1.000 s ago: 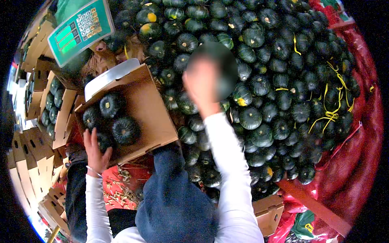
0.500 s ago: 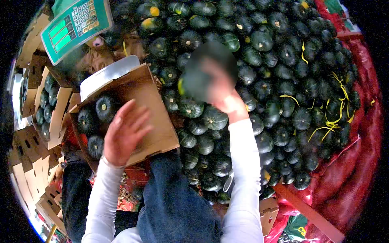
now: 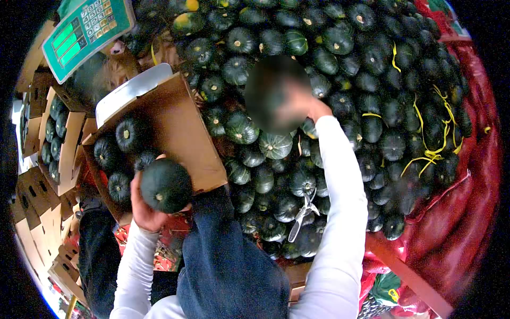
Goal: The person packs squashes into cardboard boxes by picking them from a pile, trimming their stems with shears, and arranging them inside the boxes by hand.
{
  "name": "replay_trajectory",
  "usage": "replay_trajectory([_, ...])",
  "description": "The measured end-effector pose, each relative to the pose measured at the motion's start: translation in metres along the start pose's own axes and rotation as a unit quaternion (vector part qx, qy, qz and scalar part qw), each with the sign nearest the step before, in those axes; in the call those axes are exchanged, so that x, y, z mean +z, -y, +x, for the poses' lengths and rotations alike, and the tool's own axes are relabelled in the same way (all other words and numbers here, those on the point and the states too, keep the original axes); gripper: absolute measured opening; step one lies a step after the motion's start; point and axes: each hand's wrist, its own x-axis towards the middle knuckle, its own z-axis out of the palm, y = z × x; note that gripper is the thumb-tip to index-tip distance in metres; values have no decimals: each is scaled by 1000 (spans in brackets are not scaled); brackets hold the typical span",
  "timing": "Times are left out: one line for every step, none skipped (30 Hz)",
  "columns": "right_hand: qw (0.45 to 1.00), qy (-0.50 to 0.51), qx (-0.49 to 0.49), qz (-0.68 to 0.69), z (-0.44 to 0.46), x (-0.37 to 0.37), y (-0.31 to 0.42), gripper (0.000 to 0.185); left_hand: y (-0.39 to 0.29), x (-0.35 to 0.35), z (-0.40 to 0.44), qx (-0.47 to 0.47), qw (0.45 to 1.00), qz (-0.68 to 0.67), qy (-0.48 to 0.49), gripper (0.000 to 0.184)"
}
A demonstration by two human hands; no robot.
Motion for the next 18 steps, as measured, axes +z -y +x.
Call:
replay_trajectory([995,-10,-9,96,-5,7,1,84,-4,-5,-7,16,1000,-14,-1,72])
replay_trajectory([973,11,-19,230,-9,23,-11,81,-6,-12,-10,39,999,-9,16,81])
replay_trajectory([933,28,-29,358,-14,37,-19,78,-10,-14,-15,69,997,29,8,82])
replay_trajectory([907,-23,-24,420,-37,52,8,73,-14,-10,-18,71,995,63,13,79])
replay_trajectory([875,-74,-25,478,-59,67,35,67,-19,-6,-22,78,992,97,16,76])
replay_trajectory([855,-62,-42,513,-69,72,48,67,-23,-7,-22,141,965,220,-30,73])
replay_trajectory([833,-43,-58,549,-71,78,59,67,-27,-6,-23,203,915,338,-83,71])
replay_trajectory([812,2,-99,576,-66,90,75,64,-32,8,-31,205,764,582,-186,71])
replay_trajectory([785,47,-138,602,-62,102,94,61,-35,2,-51,241,794,523,-196,67])
replay_trajectory([945,-56,-255,197,-55,89,146,60,-30,0,-49,284,757,553,-201,68])
replay_trajectory([948,-53,-239,202,-55,96,143,62,-19,1,-28,314,688,623,-202,69])
replay_trajectory([940,-95,-314,92,-46,113,162,62,-10,1,-6,329,572,725,-199,70])
replay_trajectory([913,-143,-382,-24,-33,134,189,63,1,-3,16,320,483,790,-202,71])
replay_trajectory([868,-190,-437,-138,-12,153,193,64,16,-8,39,298,405,838,-211,73])
replay_trajectory([806,-236,-482,-251,12,173,186,64,28,-12,54,275,351,869,-216,74])
replay_trajectory([780,-208,-489,-330,27,186,178,59,36,-13,61,262,317,886,-215,76])
replay_trajectory([793,-151,-467,-362,32,195,173,48,37,-9,59,254,297,897,-207,78])
replay_trajectory([798,-141,-478,-340,32,194,162,40,35,-9,52,251,290,903,-192,80])
